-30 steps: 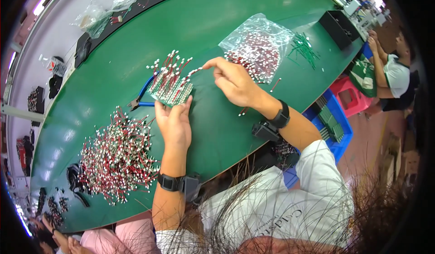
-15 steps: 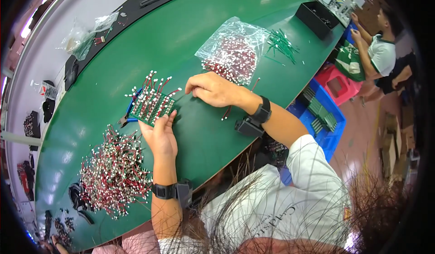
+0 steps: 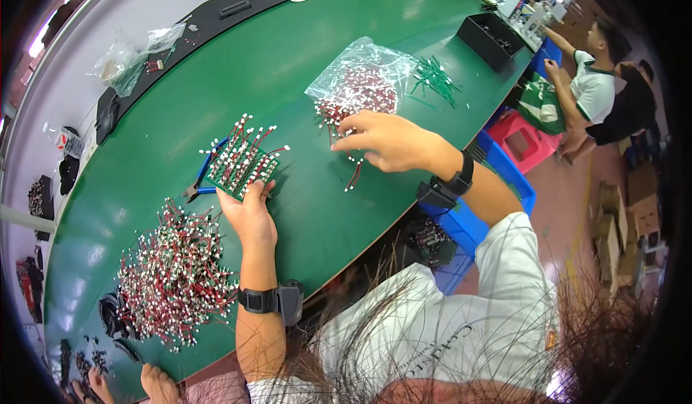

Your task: The person picks up a circuit board and inserts wires into it by hand. After filling the board, they set it down and pick up a new wire from a plastic bag to begin the process again.

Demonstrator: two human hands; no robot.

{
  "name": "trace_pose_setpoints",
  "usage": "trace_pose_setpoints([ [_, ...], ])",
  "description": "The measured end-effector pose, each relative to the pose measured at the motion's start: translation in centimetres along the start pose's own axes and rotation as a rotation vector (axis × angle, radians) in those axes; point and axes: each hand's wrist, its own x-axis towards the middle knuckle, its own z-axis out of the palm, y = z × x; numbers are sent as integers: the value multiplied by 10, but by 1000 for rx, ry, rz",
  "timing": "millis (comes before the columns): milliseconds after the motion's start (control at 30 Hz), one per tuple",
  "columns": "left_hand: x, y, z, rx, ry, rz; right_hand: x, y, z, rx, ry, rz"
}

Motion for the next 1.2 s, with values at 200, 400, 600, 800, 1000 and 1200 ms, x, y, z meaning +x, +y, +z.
trace_pose_setpoints([
  [200, 5, -16, -12, -22, 81, 1, 7, -2, 16, -500, -275, -134],
  [400, -4, -5, -3, 59, 15, -1, 15, 12, 27, -681, -112, -265],
  [600, 0, -8, -7, 46, -12, 31, 14, 17, 28, -662, -136, -280],
  [800, -4, -3, -2, 43, -5, 38, 17, 35, 30, -251, -76, -127],
  [1000, -5, -2, -1, 39, -21, 40, 16, 45, 17, 218, 200, 40],
  [1200, -5, -3, -2, 21, -18, 35, 24, 35, 27, 1285, 378, 405],
])
